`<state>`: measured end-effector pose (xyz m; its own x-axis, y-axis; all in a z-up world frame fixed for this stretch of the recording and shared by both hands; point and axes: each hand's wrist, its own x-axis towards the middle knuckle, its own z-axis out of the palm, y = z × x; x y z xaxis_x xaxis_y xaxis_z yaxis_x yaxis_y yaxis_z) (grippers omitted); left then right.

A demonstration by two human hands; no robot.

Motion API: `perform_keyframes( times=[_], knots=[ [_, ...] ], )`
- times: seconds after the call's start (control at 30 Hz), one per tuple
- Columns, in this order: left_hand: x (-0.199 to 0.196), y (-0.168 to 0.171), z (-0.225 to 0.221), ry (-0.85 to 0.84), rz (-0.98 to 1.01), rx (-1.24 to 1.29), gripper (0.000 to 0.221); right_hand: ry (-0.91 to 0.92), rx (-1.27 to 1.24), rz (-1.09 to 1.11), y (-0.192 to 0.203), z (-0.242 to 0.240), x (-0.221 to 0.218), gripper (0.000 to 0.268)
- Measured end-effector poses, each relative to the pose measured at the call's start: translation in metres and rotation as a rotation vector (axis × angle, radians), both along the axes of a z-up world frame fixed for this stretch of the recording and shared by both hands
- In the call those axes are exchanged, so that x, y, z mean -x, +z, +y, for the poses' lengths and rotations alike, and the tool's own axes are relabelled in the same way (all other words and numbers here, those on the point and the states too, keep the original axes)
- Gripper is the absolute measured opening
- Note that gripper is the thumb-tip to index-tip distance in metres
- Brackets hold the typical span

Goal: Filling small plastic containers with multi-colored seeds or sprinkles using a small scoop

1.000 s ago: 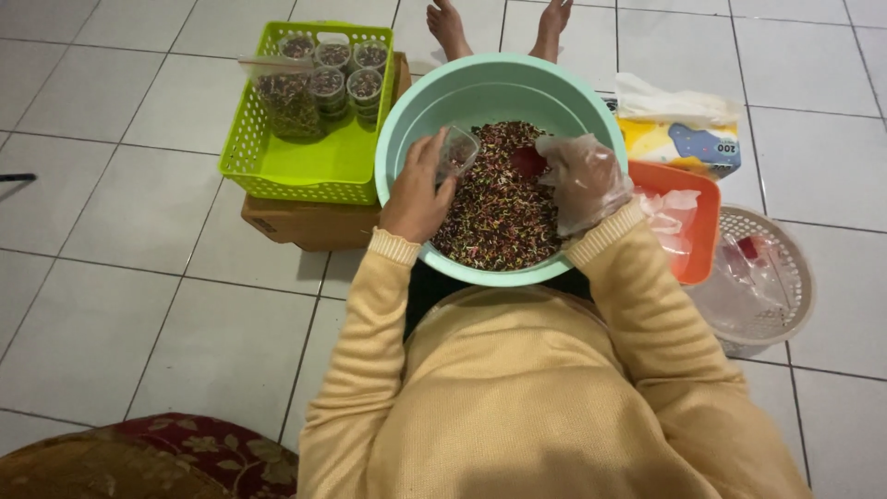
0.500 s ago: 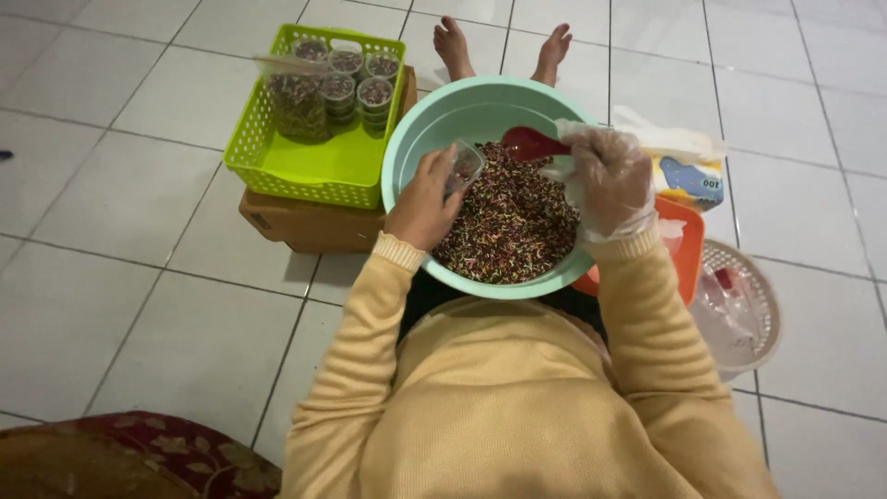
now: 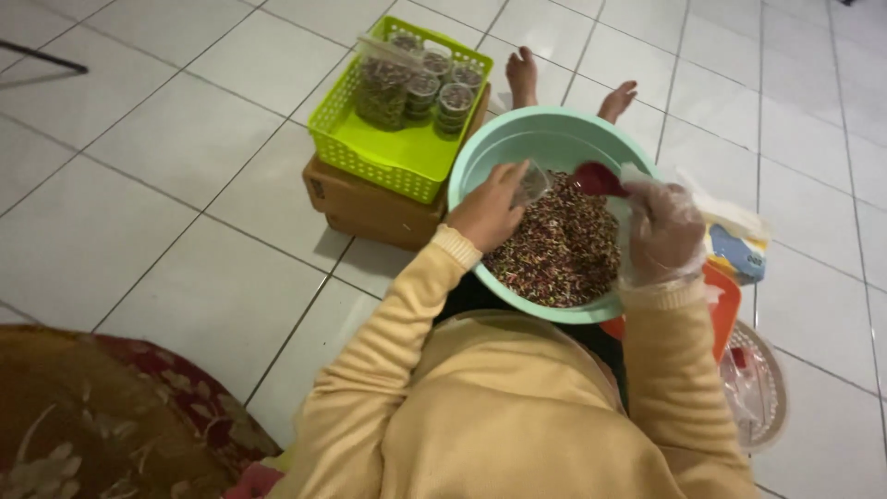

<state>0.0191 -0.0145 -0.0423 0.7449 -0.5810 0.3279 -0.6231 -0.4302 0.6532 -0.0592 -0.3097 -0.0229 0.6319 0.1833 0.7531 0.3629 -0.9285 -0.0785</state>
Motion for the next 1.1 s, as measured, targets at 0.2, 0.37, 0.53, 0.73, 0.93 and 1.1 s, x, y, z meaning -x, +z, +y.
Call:
perform_keyframes(
  times=[0.2,0.37,0.53,0.73,0.93,1.1],
  knots=[
    [0.017,0.022,0.012,-0.011,0.025,0.002,0.072,-0.443,-0.208,0.258,-0.012,0.047,0.017,0.02],
    [0.011,0.019,0.009,-0.015,0.022,0.012,0.069,-0.426,-0.19,0.544,-0.016,0.022,0.014,0.021],
    [0.007,0.015,0.005,-0.034,-0.018,-0.02,0.068,-0.313,-0.065,0.743,-0.016,0.0,0.001,0.027],
    [0.003,0.014,0.007,-0.049,0.026,-0.019,0.069,-0.293,-0.222,0.757,-0.009,0.013,0.0,0.022],
    [0.013,0.03,0.012,-0.033,0.042,-0.055,0.068,-0.269,-0.384,0.728,0.003,0.007,0.004,0.021],
    [0.017,0.034,0.013,-0.032,0.069,-0.03,0.068,0.237,-0.487,0.446,0.04,0.019,0.011,0.018]
  ],
)
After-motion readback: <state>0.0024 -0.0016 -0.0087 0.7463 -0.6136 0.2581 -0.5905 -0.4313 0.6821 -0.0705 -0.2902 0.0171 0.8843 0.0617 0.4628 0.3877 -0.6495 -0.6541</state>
